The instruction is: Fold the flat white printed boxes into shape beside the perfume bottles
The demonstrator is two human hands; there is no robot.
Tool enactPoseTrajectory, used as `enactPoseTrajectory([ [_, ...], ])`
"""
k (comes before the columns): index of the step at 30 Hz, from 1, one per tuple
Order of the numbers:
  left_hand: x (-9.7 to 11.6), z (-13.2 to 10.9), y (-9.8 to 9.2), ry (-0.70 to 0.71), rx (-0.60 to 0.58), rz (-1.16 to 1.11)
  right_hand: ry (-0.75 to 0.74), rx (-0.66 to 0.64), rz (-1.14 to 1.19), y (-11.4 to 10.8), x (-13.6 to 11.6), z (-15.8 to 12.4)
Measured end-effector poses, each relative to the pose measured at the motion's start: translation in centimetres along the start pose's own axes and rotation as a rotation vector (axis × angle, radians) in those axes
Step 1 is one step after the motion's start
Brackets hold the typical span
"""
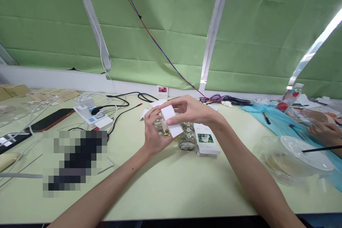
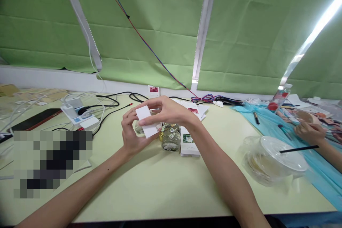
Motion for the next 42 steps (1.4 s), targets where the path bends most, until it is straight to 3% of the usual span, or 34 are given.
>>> enactPoseTrajectory([
  [15, -0.36, -0.17, 0.01, -0.010, -0.021, -0.034, 0.052, 0.060, -0.025, -0.36, 0.24, -0.20],
  [42, -0.53, -0.11, 0.20, 0.007, -0.053, -0.088, 0.106, 0.051, -0.004, -0.96, 0.09, -0.54],
])
Point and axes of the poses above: each hand's wrist, its own z-axis towards the middle knuckle, its own y-axis out of the palm, x = y × z, the point moved 1 cm from there along z, towards the middle knuckle, and after that the axes turned 4 degrees about z, right-handed, at the moved point
